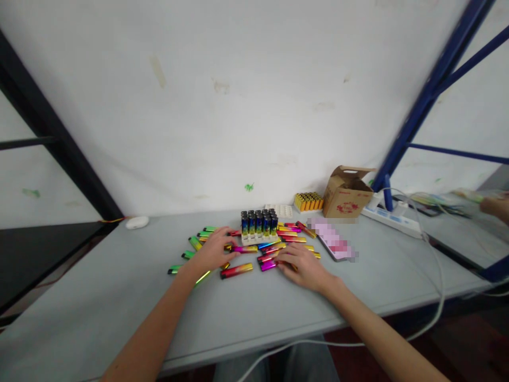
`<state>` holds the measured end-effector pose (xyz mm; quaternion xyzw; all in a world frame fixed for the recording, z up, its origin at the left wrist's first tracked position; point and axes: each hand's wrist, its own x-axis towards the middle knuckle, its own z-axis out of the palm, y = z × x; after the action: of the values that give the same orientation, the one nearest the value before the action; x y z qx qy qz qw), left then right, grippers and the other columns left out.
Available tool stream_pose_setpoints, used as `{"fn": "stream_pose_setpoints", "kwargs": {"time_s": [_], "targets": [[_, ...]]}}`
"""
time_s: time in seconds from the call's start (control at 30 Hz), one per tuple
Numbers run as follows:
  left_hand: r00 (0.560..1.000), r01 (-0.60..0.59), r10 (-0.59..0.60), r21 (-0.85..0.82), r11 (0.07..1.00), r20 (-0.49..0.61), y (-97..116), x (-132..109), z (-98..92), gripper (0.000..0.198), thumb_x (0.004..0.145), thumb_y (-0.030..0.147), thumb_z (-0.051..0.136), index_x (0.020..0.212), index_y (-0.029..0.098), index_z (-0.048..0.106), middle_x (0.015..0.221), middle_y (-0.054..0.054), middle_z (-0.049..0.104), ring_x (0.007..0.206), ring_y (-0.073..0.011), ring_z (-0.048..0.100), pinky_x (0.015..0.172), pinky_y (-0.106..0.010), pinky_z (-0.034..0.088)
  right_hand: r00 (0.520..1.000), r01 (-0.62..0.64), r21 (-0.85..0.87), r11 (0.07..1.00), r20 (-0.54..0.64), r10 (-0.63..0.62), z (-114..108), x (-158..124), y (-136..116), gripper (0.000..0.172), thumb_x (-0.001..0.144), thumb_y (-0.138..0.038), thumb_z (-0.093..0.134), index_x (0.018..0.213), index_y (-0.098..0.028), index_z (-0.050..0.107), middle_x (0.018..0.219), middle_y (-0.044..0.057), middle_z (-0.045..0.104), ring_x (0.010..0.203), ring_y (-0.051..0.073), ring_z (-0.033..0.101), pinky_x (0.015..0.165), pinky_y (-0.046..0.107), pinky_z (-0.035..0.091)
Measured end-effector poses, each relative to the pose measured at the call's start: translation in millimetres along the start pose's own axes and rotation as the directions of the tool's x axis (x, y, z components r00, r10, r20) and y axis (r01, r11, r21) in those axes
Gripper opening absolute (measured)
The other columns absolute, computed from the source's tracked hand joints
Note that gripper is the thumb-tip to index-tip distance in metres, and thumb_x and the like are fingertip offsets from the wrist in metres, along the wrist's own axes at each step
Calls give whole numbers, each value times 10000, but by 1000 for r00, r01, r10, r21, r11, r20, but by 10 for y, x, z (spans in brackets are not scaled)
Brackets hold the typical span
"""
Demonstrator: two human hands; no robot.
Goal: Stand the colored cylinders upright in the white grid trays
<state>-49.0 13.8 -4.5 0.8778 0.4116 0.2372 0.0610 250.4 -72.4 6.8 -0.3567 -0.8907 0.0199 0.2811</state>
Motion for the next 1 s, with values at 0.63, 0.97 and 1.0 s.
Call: {"fn": "stream_pose_setpoints", "kwargs": {"time_s": [0.63,0.97,1.0], "targets": [[966,251,-252,-30,968,-53,78,106,94,911,713,507,687,1422,79,308,1423,-222,444,1304,-337,437,1079,-468,357,985,-2,-38,999,173,9,163,233,-37,472,940,-353,437,1354,-130,482,1358,149,536,1247,257,479,1070,435,361],[982,179,-146,-357,917,117,173,492,-58,863,591,426,792,1315,178,393,1297,-136,586,1182,-304,563,1025,-457,433,982,-13,-35,999,186,20,134,247,-71,486,939,-414,438,1315,-111,494,1290,166,561,1190,264,499,1023,423,386],[984,169,-126,-421,891,127,190,504,-55,828,604,404,784,1303,184,399,1277,-117,600,1149,-282,587,1000,-441,461,984,-11,-33,999,178,17,132,244,-69,468,939,-412,441,1295,-117,510,1269,162,572,1170,261,508,1015,422,389]]}}
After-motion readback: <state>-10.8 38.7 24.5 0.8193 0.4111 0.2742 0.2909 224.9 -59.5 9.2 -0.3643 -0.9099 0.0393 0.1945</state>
